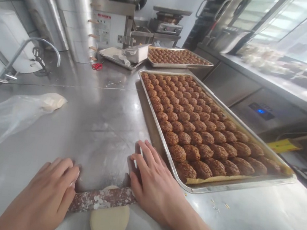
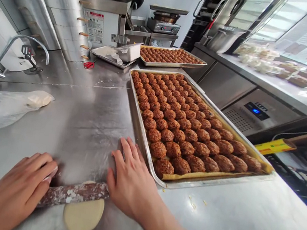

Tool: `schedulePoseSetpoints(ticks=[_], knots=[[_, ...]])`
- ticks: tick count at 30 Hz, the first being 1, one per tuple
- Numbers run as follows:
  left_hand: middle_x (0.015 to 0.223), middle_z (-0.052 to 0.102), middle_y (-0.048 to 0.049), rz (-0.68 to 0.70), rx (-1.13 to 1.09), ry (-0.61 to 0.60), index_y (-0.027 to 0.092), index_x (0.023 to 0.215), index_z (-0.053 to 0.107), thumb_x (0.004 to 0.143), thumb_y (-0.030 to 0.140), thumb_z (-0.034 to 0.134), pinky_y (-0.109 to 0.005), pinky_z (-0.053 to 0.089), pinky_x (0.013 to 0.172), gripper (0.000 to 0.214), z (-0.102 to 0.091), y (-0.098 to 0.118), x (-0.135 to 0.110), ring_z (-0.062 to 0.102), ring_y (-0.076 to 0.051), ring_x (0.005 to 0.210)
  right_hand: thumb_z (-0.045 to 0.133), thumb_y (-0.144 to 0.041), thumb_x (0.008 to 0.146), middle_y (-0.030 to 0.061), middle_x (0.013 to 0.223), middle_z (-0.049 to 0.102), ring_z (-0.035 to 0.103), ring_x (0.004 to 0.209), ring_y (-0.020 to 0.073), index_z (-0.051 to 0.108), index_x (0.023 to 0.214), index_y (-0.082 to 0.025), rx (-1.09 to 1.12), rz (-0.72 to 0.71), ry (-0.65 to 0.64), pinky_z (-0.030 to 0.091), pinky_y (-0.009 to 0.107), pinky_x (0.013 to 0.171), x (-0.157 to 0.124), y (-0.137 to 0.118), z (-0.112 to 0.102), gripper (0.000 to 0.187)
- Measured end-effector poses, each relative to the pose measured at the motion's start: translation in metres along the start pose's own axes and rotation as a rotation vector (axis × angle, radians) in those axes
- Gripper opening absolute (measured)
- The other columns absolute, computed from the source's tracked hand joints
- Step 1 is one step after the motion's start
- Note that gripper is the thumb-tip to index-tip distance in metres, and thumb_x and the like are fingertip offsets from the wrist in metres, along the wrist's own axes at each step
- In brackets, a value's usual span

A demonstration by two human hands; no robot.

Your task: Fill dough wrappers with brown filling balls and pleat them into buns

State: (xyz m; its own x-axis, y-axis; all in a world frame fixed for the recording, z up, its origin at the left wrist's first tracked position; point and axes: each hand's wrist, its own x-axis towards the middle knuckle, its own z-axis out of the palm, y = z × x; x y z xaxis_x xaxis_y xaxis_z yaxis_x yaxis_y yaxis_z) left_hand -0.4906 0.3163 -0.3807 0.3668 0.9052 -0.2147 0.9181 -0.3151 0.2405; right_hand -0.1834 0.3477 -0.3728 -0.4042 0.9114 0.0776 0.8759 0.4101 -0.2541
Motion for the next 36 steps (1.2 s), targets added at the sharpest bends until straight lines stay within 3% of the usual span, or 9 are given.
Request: schedulePoseSetpoints(ticks=[5, 8, 11, 21, 30, 36], knots=[[0.131, 0.058, -0.0088, 0.078, 0.122, 0.255, 0.027, 0.122, 0.06, 0.098, 0.036, 0.045, -0.055, 0.049, 0.095, 0.029, 0.015, -0.008, -0.004, 0.058, -0.03, 0.118, 0.045, -0.033, 0.101, 0.0127, 0.168, 0.033, 0.021, 0.159, 0.0323, 0.046, 0.152, -0.021, -0.078, 0.0, 0.0, 0.035, 0.057, 0.126, -0.007, 0.001, 0.01, 0.052], [0.158, 0.042, -0.0089, 0.115, 0.215, 0.38, 0.027, 0.143, 0.051, 0.097, 0.039, 0.047, -0.058, 0.041, 0.111, 0.047, 0.022, -0.008, -0.008, 0.042, -0.034, 0.144, 0.046, -0.033, 0.1, 0.0125, 0.168, 0.033, 0.021, 0.159, 0.0325, 0.045, 0.154, -0.021, -0.104, -0.005, 0.009, 0.032, 0.058, 0.128, -0.013, -0.002, 0.011, 0.055], [0.169, 0.029, -0.0058, 0.12, 0.281, 0.406, 0.028, 0.156, 0.039, 0.097, 0.042, 0.046, -0.058, 0.032, 0.122, 0.061, 0.024, 0.0, -0.013, 0.031, -0.034, 0.153, 0.047, -0.033, 0.101, 0.0123, 0.168, 0.034, 0.021, 0.159, 0.0332, 0.045, 0.154, -0.021, -0.112, -0.004, 0.034, 0.03, 0.059, 0.128, -0.02, -0.006, 0.01, 0.055], [0.17, 0.027, -0.0091, 0.127, 0.306, 0.392, 0.027, 0.163, 0.025, 0.095, 0.055, 0.051, -0.062, 0.027, 0.123, 0.079, 0.037, 0.018, -0.047, 0.032, -0.039, 0.154, 0.056, -0.056, 0.097, 0.0155, 0.169, 0.029, 0.021, 0.158, 0.0396, 0.041, 0.157, -0.018, -0.02, -0.042, 0.086, 0.03, 0.064, 0.126, -0.057, -0.017, 0.009, 0.073], [0.166, 0.036, -0.0124, 0.127, 0.326, 0.408, 0.021, 0.164, 0.024, 0.091, 0.053, 0.055, -0.063, 0.027, 0.121, 0.085, 0.048, 0.04, -0.077, 0.034, -0.041, 0.152, 0.053, -0.059, 0.096, 0.0135, 0.169, 0.028, 0.019, 0.159, 0.0377, 0.033, 0.161, -0.013, 0.014, -0.08, 0.052, 0.025, 0.062, 0.129, -0.095, -0.026, 0.01, 0.082], [0.164, 0.04, -0.0157, 0.156, 0.355, 0.476, 0.019, 0.163, 0.024, 0.088, 0.053, 0.059, -0.062, 0.027, 0.12, 0.09, 0.061, 0.054, -0.105, 0.038, -0.042, 0.149, 0.057, -0.062, 0.092, 0.011, 0.171, 0.022, 0.019, 0.159, 0.0381, 0.015, 0.166, -0.014, 0.005, -0.108, 0.054, 0.028, 0.062, 0.128, -0.135, -0.033, 0.018, 0.097]])
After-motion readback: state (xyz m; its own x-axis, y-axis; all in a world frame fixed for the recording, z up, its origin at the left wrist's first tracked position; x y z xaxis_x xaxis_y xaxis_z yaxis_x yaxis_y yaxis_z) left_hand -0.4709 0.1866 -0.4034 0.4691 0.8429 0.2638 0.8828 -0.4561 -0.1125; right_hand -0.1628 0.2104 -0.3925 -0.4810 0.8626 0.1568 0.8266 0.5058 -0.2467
